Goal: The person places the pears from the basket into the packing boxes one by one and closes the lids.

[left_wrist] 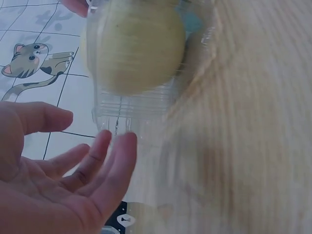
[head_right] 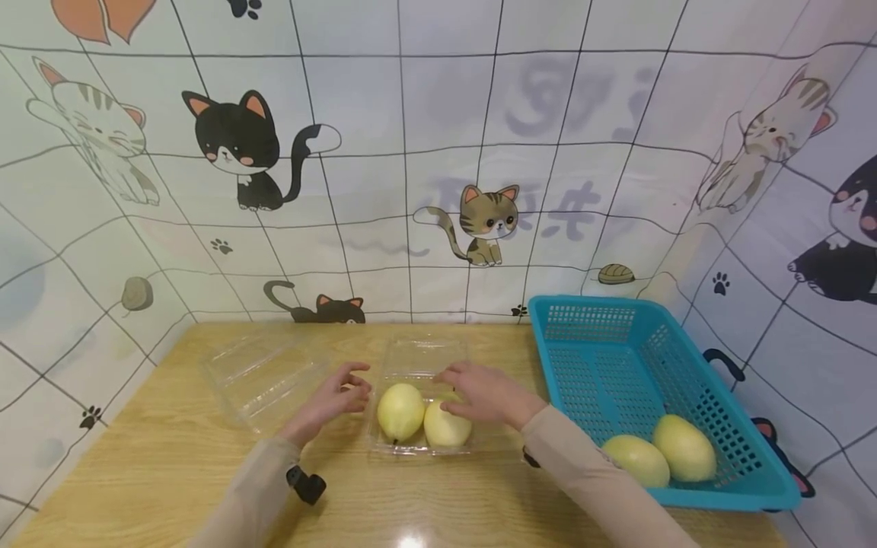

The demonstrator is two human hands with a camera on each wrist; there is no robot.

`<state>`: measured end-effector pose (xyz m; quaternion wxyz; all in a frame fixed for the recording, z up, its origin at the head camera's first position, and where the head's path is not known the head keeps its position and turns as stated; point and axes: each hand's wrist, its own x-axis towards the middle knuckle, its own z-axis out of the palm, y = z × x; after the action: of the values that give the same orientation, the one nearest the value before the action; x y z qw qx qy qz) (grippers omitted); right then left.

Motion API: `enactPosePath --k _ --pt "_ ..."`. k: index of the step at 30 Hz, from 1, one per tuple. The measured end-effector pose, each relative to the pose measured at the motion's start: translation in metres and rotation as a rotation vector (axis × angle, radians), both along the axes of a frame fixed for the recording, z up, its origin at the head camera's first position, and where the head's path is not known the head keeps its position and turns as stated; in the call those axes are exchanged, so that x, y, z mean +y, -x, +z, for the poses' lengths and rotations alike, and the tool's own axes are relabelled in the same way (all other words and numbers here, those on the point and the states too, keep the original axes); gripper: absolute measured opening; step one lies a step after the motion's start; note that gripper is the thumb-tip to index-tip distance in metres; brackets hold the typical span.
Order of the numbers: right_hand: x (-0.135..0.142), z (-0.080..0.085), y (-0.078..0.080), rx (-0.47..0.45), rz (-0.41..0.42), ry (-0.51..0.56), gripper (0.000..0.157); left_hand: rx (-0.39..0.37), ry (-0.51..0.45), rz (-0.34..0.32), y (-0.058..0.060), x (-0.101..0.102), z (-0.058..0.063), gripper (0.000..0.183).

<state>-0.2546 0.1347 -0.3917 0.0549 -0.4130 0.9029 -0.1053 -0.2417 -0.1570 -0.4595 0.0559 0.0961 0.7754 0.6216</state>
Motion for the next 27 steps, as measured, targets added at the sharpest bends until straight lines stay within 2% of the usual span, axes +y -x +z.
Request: enactPosePath --k 5,10,17,22,27 --pt "0.002 0.001 0.004 -0.011 -0.034 0.046 0.041 -0.07 0.076 0.058 0.007 0.006 0.003 0.045" --pt "0.005 0.003 0.003 0.001 -0.056 0.083 0.039 -0.093 0.111 0.062 0.014 0.01 0.005 0.046" --pt "0.009 0.008 -0.001 0.016 -0.085 0.133 0.04 -0.159 0.113 0.063 0.029 0.012 0.003 0.051" --pt "0.011 0.007 -0.001 0.029 -0.092 0.122 0.038 -0.219 0.11 0.094 0.038 0.014 0.001 0.05" --pt "0.014 0.006 -0.001 0.031 -0.131 0.11 0.038 -0.27 0.065 0.107 0.044 0.016 -0.003 0.045"
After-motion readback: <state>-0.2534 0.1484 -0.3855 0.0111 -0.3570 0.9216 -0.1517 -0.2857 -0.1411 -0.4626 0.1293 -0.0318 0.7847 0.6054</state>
